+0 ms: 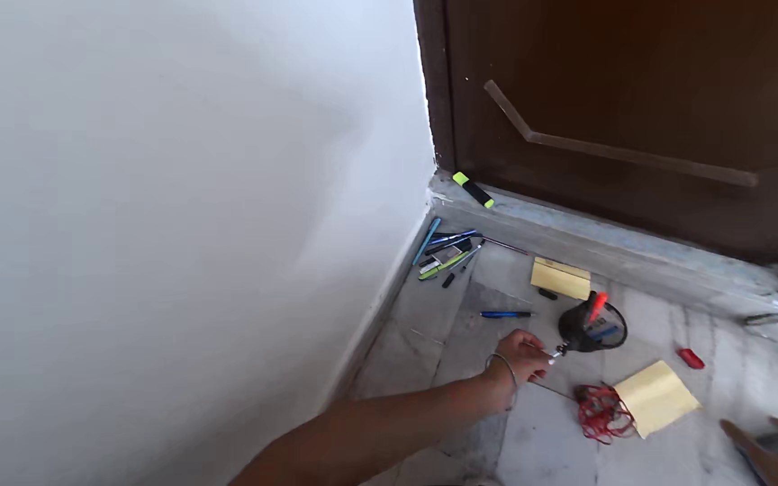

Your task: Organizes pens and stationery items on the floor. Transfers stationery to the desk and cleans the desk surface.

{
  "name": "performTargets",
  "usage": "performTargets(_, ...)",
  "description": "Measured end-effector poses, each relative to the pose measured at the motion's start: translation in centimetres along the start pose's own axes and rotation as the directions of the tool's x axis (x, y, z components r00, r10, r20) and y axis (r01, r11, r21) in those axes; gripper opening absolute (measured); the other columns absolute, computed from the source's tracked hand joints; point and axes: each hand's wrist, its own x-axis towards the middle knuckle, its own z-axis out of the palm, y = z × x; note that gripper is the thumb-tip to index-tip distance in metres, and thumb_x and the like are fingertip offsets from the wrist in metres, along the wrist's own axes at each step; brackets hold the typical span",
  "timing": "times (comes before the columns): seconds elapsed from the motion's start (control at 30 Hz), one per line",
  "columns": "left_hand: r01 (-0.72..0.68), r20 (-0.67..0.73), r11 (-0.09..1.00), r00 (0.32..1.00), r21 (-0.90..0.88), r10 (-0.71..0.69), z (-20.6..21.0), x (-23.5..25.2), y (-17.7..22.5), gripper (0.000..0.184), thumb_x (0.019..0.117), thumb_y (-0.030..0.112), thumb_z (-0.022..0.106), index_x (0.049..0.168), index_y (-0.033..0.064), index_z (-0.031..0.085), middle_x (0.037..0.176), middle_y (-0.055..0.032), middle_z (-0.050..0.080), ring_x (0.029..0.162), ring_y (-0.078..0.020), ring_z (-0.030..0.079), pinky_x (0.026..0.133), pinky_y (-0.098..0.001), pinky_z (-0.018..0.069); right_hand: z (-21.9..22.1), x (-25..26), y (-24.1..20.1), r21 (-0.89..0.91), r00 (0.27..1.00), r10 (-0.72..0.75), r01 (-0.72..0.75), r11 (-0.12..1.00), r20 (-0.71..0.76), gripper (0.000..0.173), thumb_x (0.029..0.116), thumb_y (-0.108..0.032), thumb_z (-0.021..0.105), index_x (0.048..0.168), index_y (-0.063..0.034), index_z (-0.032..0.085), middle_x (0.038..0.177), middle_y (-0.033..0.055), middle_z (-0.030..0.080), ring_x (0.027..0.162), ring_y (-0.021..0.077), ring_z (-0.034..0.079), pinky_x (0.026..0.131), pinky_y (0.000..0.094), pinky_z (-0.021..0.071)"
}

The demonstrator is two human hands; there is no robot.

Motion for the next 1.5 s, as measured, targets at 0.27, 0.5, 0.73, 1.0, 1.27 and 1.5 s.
performTargets(0.27, -0.307, 0.177, 0.944, 0.942, 0.123, 0.284, 1.7, -1.3, 0.5, 0.036, 0.0971, 0.003, 0.065, 0.127, -0.0119, 0.051, 0.109, -0.0198, 0.065, 0.085, -0.0157, 0.065, 0.080, -0.0312, 0.0555, 4.1, -9.3, -20.6, 0.395, 0.855, -0.411, 0.274, 0.877, 0.318, 0.055, 0.1001, -0.008, 0.059, 0.150, 0.0047, 0.041, 0.107, 0.0172, 0.073, 0.085, 0.0199, 0.074, 0.078, 0.0380, 0.0613)
performTargets(0.5, -0.606, 0.470, 0.636, 0.788, 0.478, 0.397, -3.7, -0.4, 3.1, 0.052, 0.0945, 0.012, 0.073, 0.136, -0.0103, 0.053, 0.126, -0.0272, 0.065, 0.116, -0.0363, 0.065, 0.102, -0.0462, 0.0507, 5.4, -8.3, -22.3, 0.376, 0.874, -0.307, 0.158, 0.913, 0.377, 0.035, 0.0966, -0.005, 0.064, 0.129, 0.0049, 0.054, 0.092, 0.0087, 0.071, 0.078, 0.0143, 0.072, 0.073, 0.0321, 0.0617)
performTargets(0.73, -0.245, 0.174, 0.018, 0.735, 0.969, 0.655, -16.0, 11.8, 18.6, 0.060, 0.0980, -0.001, 0.058, 0.154, 0.0189, 0.049, 0.167, -0.0151, 0.031, 0.150, -0.0440, 0.031, 0.112, -0.0661, 0.0326, 1.4, -6.9, -20.3, 0.281, 0.870, -0.228, 0.108, 0.954, 0.438, 0.039, 0.1010, -0.005, 0.050, 0.138, 0.0049, 0.046, 0.105, 0.0127, 0.065, 0.086, 0.0158, 0.069, 0.076, 0.0357, 0.0590)
performTargets(1.0, -0.172, 0.217, -0.135, 0.832, 0.976, 0.510, -19.9, 16.1, 20.3, 0.048, 0.0936, -0.004, 0.065, 0.138, 0.0149, 0.063, 0.149, -0.0125, 0.054, 0.146, -0.0394, 0.039, 0.113, -0.0637, 0.0342, 0.9, -6.0, -15.6, 0.268, 0.858, -0.117, -0.026, 0.963, 0.500, 0.039, 0.1025, -0.008, 0.050, 0.139, 0.0058, 0.043, 0.103, 0.0092, 0.065, 0.085, 0.0119, 0.069, 0.078, 0.0331, 0.0591)
performTargets(1.27, -0.209, 0.241, -0.122, 0.788, 0.970, 0.567, -17.2, 13.4, 15.7, 0.040, 0.0993, 0.023, 0.068, 0.136, 0.0065, 0.062, 0.136, -0.0217, 0.060, 0.132, -0.0421, 0.054, 0.109, -0.0615, 0.0403, 1.3, -6.8, -15.3, 0.317, 0.836, -0.157, -0.022, 0.948, 0.526, 0.036, 0.1031, -0.007, 0.049, 0.137, 0.0053, 0.045, 0.101, 0.0067, 0.066, 0.084, 0.0110, 0.069, 0.079, 0.0325, 0.0596)
performTargets(1.5, -0.197, 0.152, 0.207, 0.965, 0.958, 0.215, -7.1, 12.0, 0.6, 0.045, 0.1028, 0.024, 0.063, 0.142, 0.0047, 0.056, 0.145, -0.0196, 0.055, 0.136, -0.0381, 0.052, 0.111, -0.0576, 0.0408, 3.3, -7.1, -14.4, 0.341, 0.812, -0.144, -0.071, 0.937, 0.565, 0.037, 0.1021, -0.006, 0.050, 0.137, 0.0053, 0.046, 0.105, 0.0094, 0.065, 0.086, 0.0127, 0.069, 0.078, 0.0336, 0.0593)
